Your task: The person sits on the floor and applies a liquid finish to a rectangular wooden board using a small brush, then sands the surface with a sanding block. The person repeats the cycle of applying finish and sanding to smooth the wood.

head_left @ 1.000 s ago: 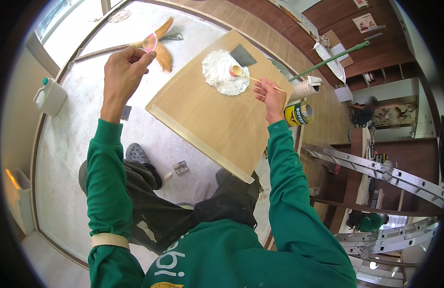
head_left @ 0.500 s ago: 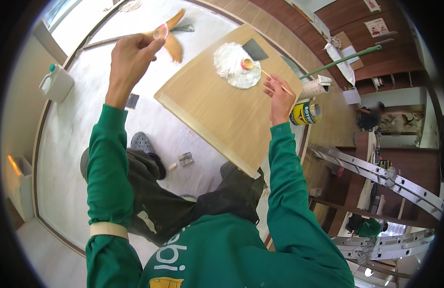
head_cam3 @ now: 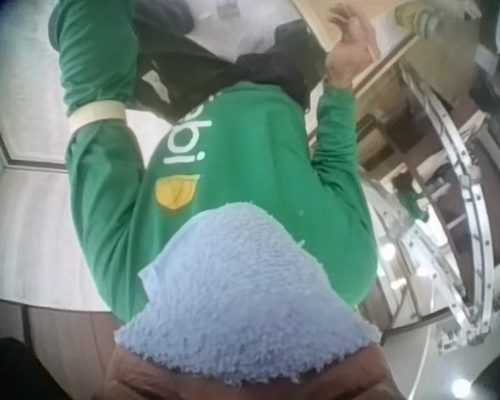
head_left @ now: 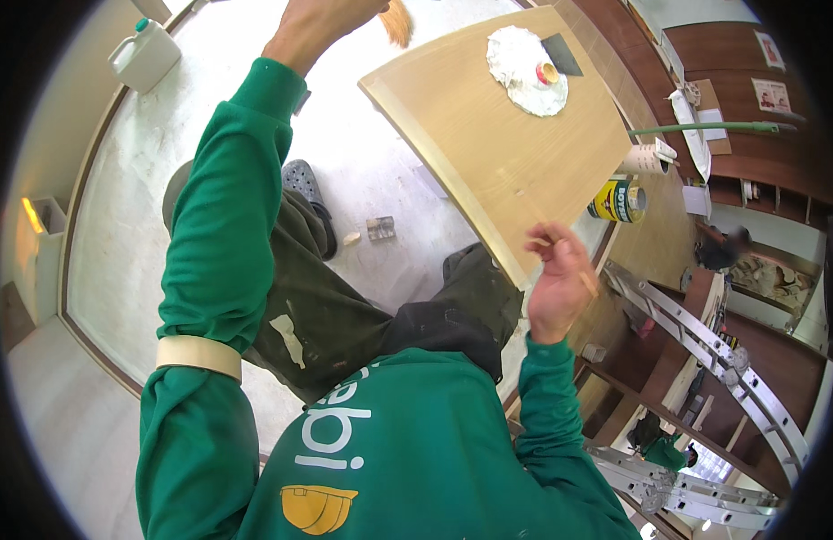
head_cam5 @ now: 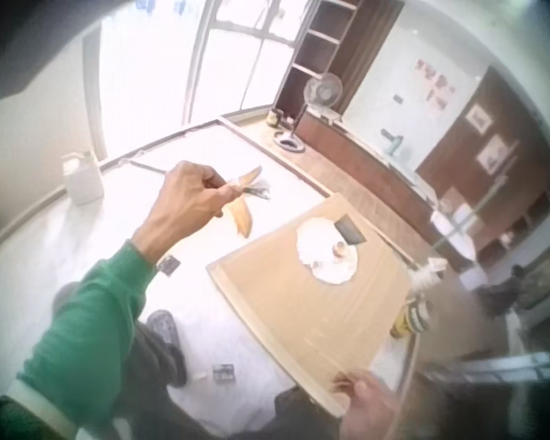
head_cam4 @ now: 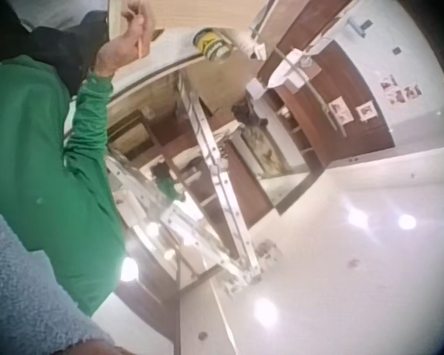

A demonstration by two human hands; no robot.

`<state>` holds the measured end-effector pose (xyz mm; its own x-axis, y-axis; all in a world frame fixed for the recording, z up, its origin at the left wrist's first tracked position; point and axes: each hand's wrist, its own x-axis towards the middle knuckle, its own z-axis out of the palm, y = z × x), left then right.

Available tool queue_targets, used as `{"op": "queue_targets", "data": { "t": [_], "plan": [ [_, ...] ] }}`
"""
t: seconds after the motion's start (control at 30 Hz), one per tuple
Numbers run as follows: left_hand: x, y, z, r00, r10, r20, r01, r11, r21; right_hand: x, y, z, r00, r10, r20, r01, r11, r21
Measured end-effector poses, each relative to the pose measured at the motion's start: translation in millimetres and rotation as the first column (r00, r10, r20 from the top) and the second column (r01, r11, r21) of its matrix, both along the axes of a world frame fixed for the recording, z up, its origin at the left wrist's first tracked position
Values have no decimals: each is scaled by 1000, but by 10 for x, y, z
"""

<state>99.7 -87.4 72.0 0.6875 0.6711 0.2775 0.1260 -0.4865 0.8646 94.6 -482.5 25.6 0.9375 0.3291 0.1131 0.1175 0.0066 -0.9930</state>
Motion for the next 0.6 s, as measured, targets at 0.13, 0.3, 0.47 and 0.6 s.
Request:
{"op": "queue_targets", "data": {
  "t": [0.13,0.3,0.47,0.6],
  "plan": [
    [-64,-52,-4,1000,-15,-12,15,1000,3,-382,1,-164,999,25,38,-19,988,-153],
    [-176,-59,34,999,-5,-46,5,1000,4,-442,87,-347,982,119,144,-81,967,-243],
    [-268,19,-31,1000,8,8,-8,1000,-6,-432,235,-449,980,130,149,-86,959,-271],
    [-381,14,0,999,-14,36,14,1000,13,-409,301,-479,980,135,144,-90,955,-281]
  ]
}}
